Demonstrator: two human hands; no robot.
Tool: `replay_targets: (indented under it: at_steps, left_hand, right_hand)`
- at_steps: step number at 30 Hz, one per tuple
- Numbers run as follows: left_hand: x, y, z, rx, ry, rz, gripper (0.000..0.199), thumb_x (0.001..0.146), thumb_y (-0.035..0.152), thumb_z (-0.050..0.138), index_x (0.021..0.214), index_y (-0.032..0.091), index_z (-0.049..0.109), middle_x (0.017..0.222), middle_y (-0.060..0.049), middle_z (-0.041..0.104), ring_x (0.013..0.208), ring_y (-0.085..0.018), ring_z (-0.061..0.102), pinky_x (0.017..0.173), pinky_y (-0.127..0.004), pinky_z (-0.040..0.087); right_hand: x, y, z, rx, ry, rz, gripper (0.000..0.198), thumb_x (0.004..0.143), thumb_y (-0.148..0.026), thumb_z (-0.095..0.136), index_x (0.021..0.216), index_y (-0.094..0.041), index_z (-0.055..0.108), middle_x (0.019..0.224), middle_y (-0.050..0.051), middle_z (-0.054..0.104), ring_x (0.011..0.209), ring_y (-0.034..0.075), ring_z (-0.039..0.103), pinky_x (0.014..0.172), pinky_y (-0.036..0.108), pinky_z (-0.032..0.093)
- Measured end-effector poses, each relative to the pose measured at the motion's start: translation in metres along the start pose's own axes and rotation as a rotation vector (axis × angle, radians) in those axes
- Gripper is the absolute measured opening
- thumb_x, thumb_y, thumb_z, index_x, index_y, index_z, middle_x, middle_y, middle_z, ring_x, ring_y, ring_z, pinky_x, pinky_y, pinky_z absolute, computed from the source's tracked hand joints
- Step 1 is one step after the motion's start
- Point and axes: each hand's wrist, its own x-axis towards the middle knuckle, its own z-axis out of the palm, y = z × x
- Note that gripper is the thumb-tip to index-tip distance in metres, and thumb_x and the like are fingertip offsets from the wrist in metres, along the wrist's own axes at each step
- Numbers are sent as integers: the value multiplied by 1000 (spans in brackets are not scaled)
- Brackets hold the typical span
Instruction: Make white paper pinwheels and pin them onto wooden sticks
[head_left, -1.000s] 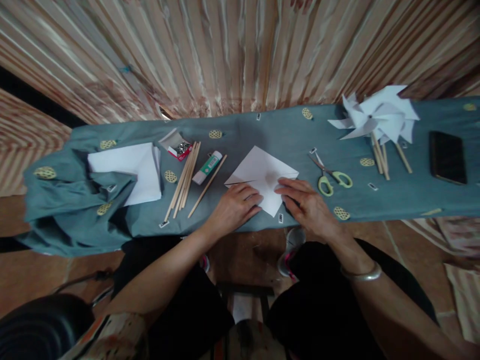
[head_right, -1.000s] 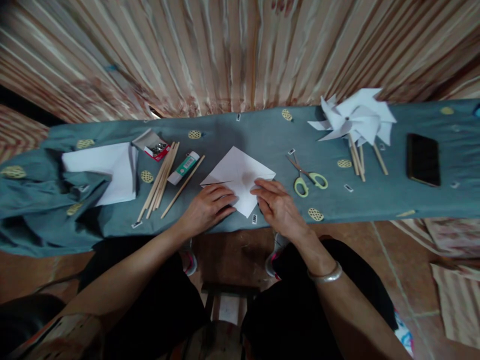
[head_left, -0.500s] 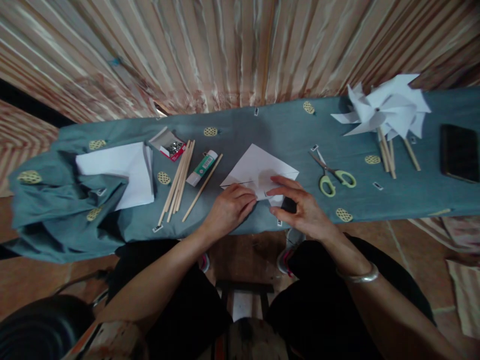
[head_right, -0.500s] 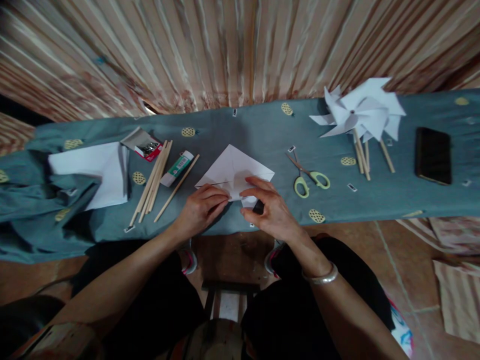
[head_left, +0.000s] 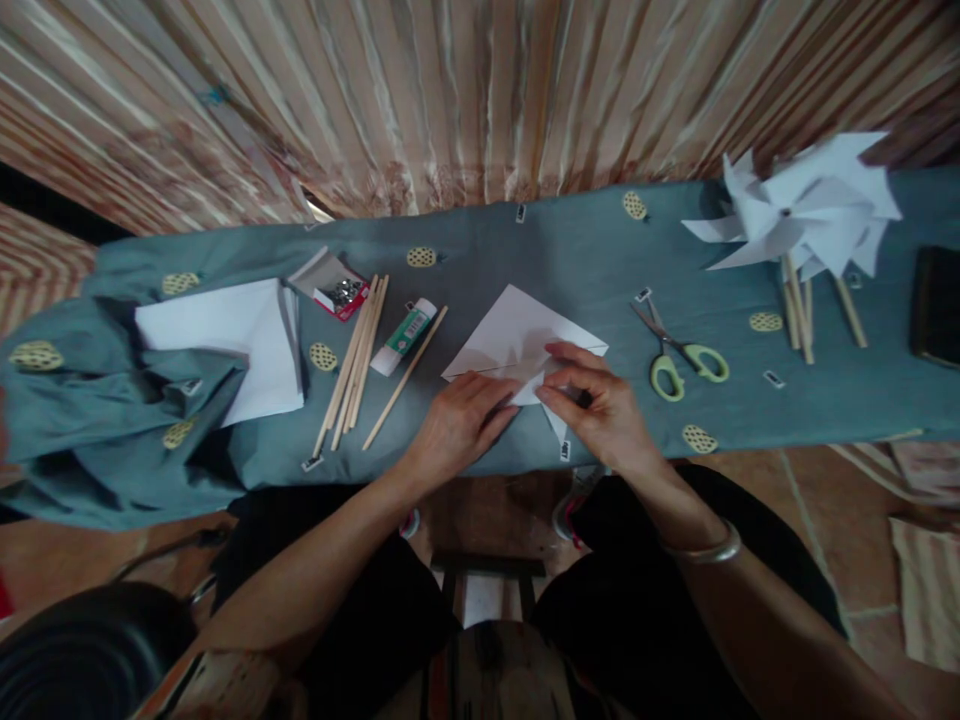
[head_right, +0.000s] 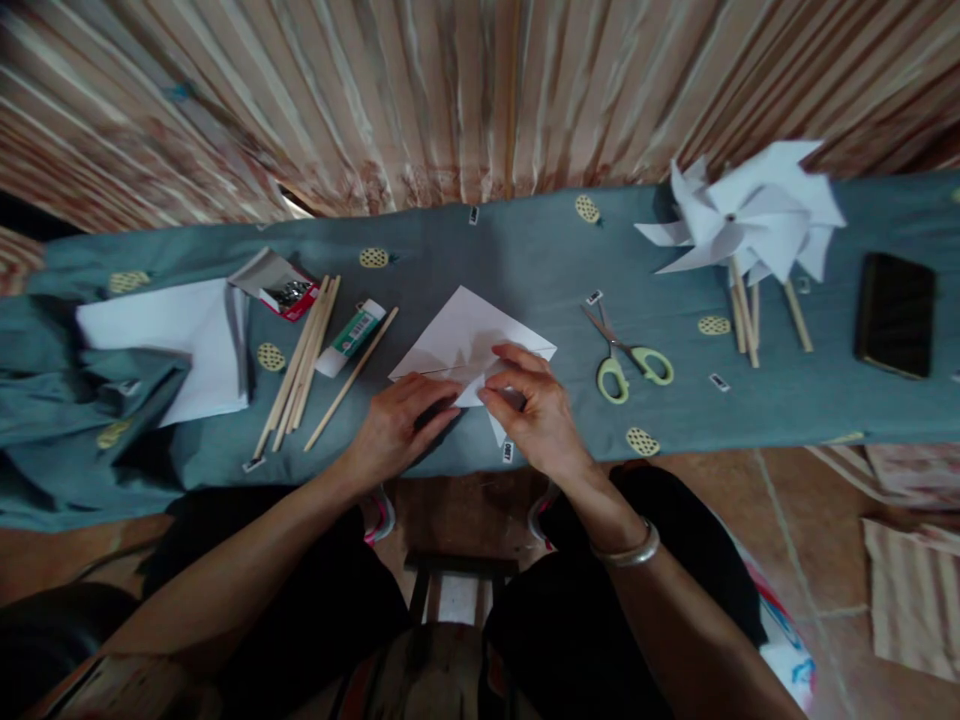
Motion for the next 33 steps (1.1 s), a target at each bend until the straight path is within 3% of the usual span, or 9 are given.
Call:
replay_targets:
  at_steps: [3,7,33]
  left_hand:
    - [-2,0,0,-2,16,29,23,100,25,53,116,16,65,96,-8,72,88,-18,67,81,-33,56]
    - [-3,-2,1,-3,20,97,21,100,22,51,110,16,68,93,-8,70,88,-18,66,79,-31,56]
    - [0,0,3,34,71,62,18,97,17,56,106,12,70,95,-9,71,89,-17,67,79,-31,59]
  right_hand:
    - [1,0,3,-53,23,-21,6,82,-31,70,78,-28,73,128,6,68,124,28,60,109,52,46]
    - [0,-1,7,-94,43,-23,6,82,-30,70,77,-27,72,126,5,68,123,29,60,109,52,47]
    - [-2,-5,7,-205,85,-100,9,85,-29,68,80,-23,73,124,9,71,120,28,63,103,49,51]
